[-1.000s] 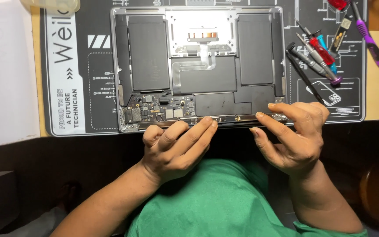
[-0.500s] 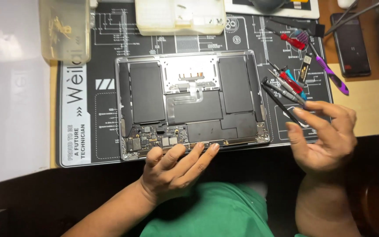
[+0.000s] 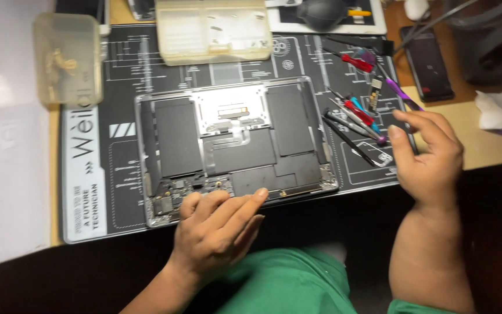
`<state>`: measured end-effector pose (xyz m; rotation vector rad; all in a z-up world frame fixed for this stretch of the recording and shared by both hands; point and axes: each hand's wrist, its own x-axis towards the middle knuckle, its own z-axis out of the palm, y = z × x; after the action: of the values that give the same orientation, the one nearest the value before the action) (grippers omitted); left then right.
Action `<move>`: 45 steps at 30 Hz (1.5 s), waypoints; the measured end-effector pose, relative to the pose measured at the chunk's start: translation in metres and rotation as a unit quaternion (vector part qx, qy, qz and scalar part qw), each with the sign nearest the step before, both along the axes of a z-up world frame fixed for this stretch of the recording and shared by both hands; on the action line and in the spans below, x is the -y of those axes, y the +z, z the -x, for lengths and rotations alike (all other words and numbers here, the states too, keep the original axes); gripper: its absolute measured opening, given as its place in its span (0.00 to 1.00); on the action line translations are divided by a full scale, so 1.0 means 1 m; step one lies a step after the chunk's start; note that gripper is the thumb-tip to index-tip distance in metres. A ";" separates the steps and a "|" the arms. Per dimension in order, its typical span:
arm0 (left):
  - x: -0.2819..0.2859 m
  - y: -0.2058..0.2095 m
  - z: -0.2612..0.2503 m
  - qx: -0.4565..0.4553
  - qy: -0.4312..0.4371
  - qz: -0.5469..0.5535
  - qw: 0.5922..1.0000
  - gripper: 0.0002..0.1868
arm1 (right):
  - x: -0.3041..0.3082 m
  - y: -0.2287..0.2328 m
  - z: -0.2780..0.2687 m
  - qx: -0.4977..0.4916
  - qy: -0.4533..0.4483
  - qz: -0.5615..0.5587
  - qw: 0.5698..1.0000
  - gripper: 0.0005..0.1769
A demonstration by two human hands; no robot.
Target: The person uses a red screwdriver to unscrew a metal bracket on the internal circuit board of a disassembled tablet. They then use tweezers to carefully lift and remove a small component from the board.
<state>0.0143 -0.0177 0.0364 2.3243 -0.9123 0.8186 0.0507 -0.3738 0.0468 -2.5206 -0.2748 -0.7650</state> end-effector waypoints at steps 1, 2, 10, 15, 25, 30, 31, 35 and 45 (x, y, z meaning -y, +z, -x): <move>-0.002 -0.004 0.002 0.000 -0.008 0.003 1.000 0.14 | 0.002 0.000 -0.001 0.000 -0.008 0.003 1.000 0.11; -0.005 -0.008 0.003 -0.018 -0.020 0.032 0.999 0.14 | 0.002 -0.001 -0.004 -0.016 -0.011 0.006 1.000 0.10; -0.078 -0.022 -0.022 -0.025 0.068 0.112 0.991 0.25 | 0.008 0.001 -0.029 -0.089 -0.012 0.019 0.996 0.09; -0.110 -0.018 -0.058 -0.205 0.110 0.357 0.905 0.31 | 0.005 0.018 -0.055 -0.165 -0.007 0.045 0.985 0.10; -0.103 -0.014 -0.047 -0.264 0.132 0.330 0.897 0.27 | 0.036 0.038 -0.055 -0.204 -0.131 0.003 0.970 0.08; -0.104 -0.016 -0.048 -0.271 0.146 0.329 0.893 0.28 | 0.006 0.046 -0.028 -0.298 -0.058 0.024 0.952 0.13; -0.103 -0.014 -0.048 -0.272 0.147 0.329 0.892 0.28 | 0.005 0.039 -0.027 -0.299 -0.058 0.025 0.952 0.13; -0.100 -0.008 -0.050 -0.291 0.152 0.323 0.888 0.27 | -0.002 0.020 -0.028 -0.218 0.044 0.007 0.975 0.09; -0.099 -0.008 -0.050 -0.297 0.164 0.301 0.891 0.28 | 0.003 0.013 -0.042 -0.152 0.087 0.069 0.982 0.14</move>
<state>0.0646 0.0809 0.0288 1.9787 0.0181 0.3751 0.0927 -0.3771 0.0602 -2.6536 -0.4459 -0.2951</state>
